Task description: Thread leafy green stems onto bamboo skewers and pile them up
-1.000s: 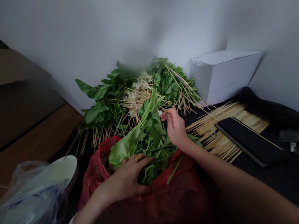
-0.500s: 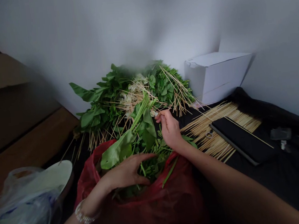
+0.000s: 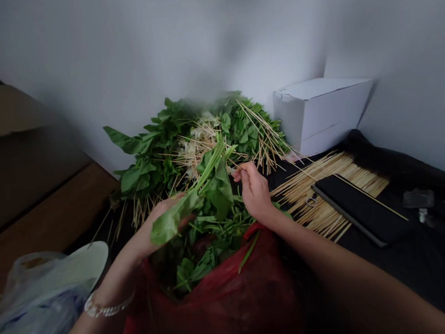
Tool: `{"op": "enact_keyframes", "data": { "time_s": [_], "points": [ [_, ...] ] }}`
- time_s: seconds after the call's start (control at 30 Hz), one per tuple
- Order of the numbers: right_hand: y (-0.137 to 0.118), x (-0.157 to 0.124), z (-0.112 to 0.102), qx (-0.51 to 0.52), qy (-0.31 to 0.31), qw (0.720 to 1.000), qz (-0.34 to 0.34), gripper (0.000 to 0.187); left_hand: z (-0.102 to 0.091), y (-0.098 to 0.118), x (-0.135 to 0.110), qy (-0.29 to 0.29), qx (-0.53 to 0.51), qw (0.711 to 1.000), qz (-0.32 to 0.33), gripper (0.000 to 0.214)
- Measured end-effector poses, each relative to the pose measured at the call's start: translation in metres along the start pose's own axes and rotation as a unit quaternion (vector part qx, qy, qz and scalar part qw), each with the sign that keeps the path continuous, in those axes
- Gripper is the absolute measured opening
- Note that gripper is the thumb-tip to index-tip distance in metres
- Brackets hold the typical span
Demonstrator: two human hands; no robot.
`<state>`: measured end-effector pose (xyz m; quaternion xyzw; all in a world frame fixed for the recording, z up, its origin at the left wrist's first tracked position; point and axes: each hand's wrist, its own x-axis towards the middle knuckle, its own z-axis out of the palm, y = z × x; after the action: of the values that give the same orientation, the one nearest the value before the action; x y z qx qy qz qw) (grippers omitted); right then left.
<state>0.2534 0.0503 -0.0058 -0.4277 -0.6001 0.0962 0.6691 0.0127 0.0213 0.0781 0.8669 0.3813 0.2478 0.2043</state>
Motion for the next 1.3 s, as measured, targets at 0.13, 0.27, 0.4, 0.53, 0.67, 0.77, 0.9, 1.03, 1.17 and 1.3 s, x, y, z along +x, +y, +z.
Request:
{"op": "enact_keyframes", "data": {
  "time_s": [0.13, 0.27, 0.4, 0.53, 0.67, 0.77, 0.9, 1.03, 1.17, 1.3],
  "points": [
    [0.0, 0.003, -0.002, -0.008, 0.012, 1.0, -0.006, 0.021, 0.007, -0.005, -0.013, -0.037, -0.022, 0.999, -0.027, 0.037],
    [0.002, 0.007, -0.005, -0.01, 0.02, 1.0, -0.001, 0.02, 0.008, 0.007, -0.03, -0.072, -0.041, 0.996, -0.039, 0.048],
    [0.006, 0.008, -0.005, -0.01, 0.026, 1.0, 0.004, 0.021, 0.003, 0.014, -0.04, -0.163, -0.14, 0.972, -0.095, 0.039],
    [0.008, 0.007, -0.004, -0.006, 0.023, 1.0, 0.01, 0.021, 0.004, -0.008, -0.03, 0.051, -0.246, 0.958, -0.135, 0.021],
    [0.008, 0.006, -0.004, -0.012, 0.024, 0.999, 0.018, 0.022, 0.023, -0.026, -0.01, 0.092, -0.202, 0.966, -0.133, 0.015],
    [0.008, 0.007, -0.004, -0.015, 0.023, 0.999, 0.019, 0.021, 0.036, -0.035, -0.006, 0.125, -0.204, 0.962, -0.13, 0.016],
    [0.009, 0.007, -0.004, -0.019, 0.024, 0.999, 0.021, 0.021, 0.043, -0.046, -0.014, 0.162, -0.201, 0.956, -0.136, 0.016],
    [0.011, 0.006, -0.004, -0.023, 0.019, 0.999, 0.033, 0.022, 0.054, -0.043, -0.021, 0.135, -0.158, 0.975, -0.079, 0.008],
    [0.011, 0.004, -0.003, -0.021, 0.013, 0.999, 0.037, 0.022, 0.072, -0.034, -0.021, 0.061, -0.011, 0.998, -0.024, 0.01],
    [0.009, 0.003, -0.003, -0.017, 0.012, 0.999, 0.034, 0.021, 0.081, -0.032, -0.021, 0.013, 0.148, 0.989, -0.006, 0.016]
  ]
}}
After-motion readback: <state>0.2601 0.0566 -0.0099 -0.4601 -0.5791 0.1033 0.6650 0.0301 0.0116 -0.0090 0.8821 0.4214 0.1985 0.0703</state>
